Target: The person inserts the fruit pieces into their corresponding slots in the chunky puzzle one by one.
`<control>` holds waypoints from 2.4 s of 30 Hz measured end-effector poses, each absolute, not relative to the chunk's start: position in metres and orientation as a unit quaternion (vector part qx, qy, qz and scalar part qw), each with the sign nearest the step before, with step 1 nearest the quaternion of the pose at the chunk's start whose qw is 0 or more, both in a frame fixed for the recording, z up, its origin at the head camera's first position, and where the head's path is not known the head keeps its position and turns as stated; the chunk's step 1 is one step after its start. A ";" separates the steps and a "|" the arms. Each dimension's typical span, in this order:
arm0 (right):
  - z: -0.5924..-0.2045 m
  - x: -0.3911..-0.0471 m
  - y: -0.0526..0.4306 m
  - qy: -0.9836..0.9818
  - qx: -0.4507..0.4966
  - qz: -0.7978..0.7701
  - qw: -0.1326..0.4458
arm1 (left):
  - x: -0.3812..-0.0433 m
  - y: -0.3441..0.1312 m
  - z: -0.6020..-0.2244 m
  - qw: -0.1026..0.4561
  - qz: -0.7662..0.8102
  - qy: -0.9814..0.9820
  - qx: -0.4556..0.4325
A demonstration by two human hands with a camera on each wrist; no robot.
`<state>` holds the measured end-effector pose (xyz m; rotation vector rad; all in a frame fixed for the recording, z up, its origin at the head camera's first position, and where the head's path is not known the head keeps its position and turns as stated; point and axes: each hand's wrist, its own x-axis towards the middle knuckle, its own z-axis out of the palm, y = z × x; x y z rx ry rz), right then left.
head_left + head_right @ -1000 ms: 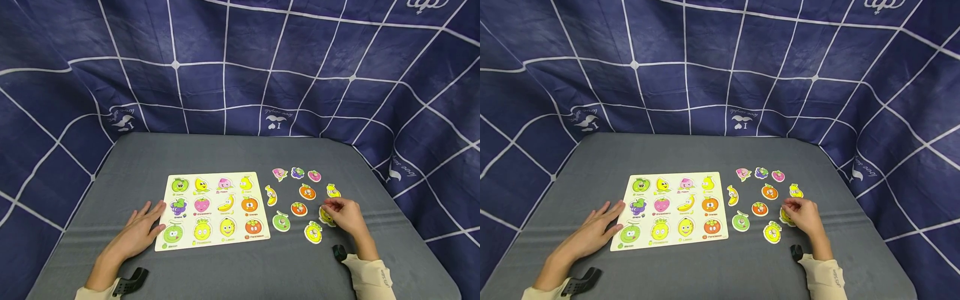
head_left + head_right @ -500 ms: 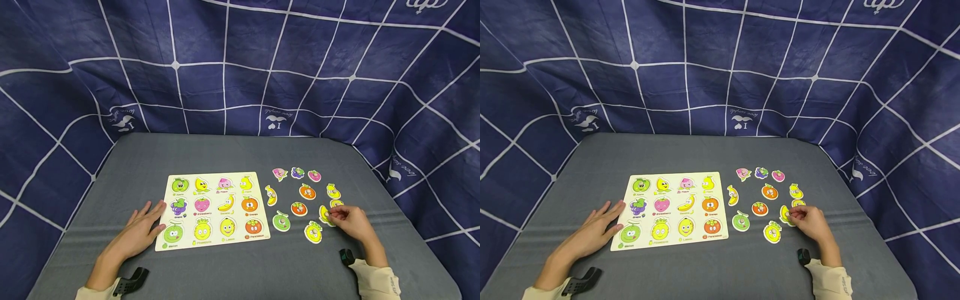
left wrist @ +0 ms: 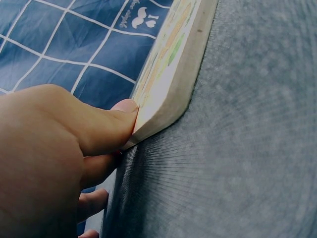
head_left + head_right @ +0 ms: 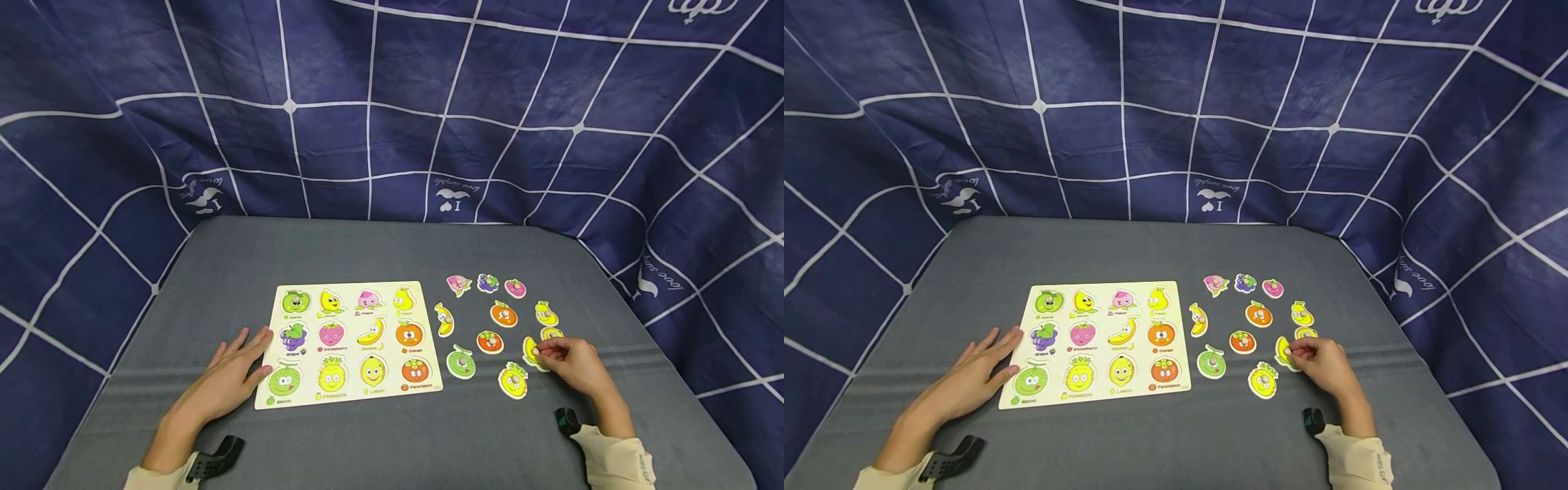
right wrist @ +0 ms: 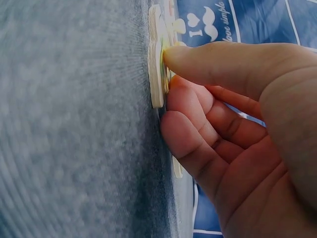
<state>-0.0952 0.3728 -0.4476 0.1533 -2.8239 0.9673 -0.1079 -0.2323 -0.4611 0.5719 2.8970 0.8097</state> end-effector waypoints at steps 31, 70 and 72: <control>-0.440 -0.098 0.371 -0.949 0.058 0.303 0.059 | -0.108 -0.231 -0.461 0.042 0.263 0.946 0.184; -0.408 -0.143 0.311 -0.935 0.134 0.322 0.062 | -0.107 -0.231 -0.461 0.039 0.257 0.948 0.183; -0.406 -0.147 0.306 -0.932 0.145 0.327 0.058 | -0.107 -0.231 -0.461 0.038 0.256 0.948 0.184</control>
